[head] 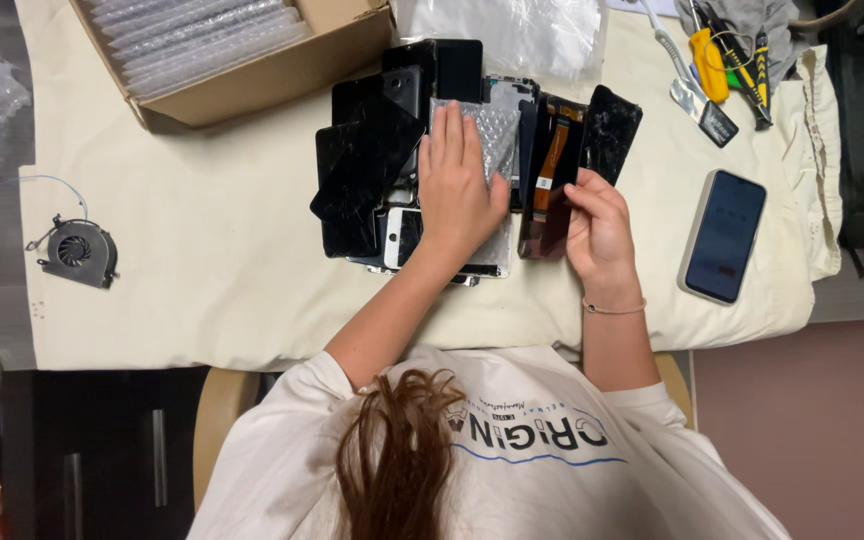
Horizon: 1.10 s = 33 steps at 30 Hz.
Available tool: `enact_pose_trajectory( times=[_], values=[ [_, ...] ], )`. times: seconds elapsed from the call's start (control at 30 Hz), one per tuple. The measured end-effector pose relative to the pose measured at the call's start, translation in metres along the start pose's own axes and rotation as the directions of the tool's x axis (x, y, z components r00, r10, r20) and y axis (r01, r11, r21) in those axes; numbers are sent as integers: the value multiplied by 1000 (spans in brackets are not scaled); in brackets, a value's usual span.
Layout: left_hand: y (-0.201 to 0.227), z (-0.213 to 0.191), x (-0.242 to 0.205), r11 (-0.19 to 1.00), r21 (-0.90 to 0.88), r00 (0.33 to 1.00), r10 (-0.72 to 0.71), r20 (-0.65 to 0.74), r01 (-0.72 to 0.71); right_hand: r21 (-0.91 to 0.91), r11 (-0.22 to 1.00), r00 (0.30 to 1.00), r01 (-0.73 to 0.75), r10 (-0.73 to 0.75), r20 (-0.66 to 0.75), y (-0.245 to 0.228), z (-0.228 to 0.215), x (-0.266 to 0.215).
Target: The person wraps several disassembled smartphone components in bubble wrap and plastic bags. They place the wrapped items into a cardboard box filled with additional bubble wrap.
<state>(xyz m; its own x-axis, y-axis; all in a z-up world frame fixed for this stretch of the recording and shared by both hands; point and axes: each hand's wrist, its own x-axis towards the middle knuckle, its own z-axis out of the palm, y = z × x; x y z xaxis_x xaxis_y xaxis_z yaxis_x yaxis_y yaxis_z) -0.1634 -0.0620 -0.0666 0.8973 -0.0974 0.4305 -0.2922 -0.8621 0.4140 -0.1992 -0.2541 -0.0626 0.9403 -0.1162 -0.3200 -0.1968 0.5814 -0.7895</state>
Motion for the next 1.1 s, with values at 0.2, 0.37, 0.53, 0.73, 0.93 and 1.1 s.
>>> enact_pose_trajectory(
  times=[0.2, 0.37, 0.53, 0.73, 0.93, 1.1],
  values=[
    [-5, -34, 4, 973, -232, 999, -13, -34, 5, -84, 981, 965, 173, -186, -183, -7, 13, -5],
    [-1, -47, 0, 950, -311, 998, -6, -61, -13, -206, 942, 931, 267, -307, -199, -3, 21, -5],
    [-2, -45, -2, 939, -340, 992, 13, -126, -56, -243, 910, 920, 335, -371, -125, 6, 34, -13],
    [-3, -49, 0, 925, -368, 982, 27, -189, -96, -286, 913, 942, 291, -326, -82, 5, 38, -22],
    [-6, -52, 3, 927, -367, 984, 6, -177, -72, -334, 915, 973, 226, -225, 43, -7, 39, -27],
    [-13, -41, 4, 931, -363, 976, -42, -215, -40, -370, 906, 978, 206, -181, 100, -10, 39, -29]
  ],
)
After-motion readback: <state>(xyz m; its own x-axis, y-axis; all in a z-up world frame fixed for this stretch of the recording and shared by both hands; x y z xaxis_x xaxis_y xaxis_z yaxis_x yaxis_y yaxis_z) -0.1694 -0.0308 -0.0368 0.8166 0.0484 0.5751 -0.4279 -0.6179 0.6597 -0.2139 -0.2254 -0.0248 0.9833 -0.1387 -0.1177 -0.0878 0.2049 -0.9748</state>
